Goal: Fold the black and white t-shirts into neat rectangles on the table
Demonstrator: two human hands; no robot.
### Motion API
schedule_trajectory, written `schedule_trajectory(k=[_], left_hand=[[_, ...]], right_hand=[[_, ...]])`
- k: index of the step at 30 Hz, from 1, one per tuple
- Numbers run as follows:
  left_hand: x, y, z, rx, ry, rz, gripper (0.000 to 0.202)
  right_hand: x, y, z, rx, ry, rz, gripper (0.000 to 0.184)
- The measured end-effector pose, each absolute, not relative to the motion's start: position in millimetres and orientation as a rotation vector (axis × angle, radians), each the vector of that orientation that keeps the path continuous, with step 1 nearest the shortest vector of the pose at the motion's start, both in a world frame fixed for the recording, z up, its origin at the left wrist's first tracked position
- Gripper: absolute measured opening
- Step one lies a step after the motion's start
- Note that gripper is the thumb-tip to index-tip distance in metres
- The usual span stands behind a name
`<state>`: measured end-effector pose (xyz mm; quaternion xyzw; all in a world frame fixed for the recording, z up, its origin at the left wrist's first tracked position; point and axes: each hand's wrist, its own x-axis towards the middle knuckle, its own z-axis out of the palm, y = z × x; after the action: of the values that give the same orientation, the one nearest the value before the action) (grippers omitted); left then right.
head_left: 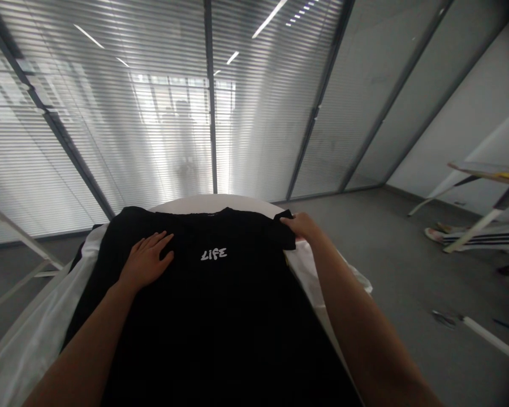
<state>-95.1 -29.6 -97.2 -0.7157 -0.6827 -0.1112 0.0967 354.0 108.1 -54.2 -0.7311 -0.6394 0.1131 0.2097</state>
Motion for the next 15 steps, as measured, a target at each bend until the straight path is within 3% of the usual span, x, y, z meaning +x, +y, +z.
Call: schedule_trajectory(k=[6, 15], left_hand=[[-93.3, -31.1, -94.9, -2.124, -2.018, -0.333, 0.056], [-92.8, -29.4, -94.9, -2.12, -2.033, -0.34, 0.056]], right_hand=[[340.8, 106.4, -54.7, -1.998, -1.712, 0.392, 0.028], [335.2, 105.6, -39.5, -1.862, -1.638, 0.505, 0.04]])
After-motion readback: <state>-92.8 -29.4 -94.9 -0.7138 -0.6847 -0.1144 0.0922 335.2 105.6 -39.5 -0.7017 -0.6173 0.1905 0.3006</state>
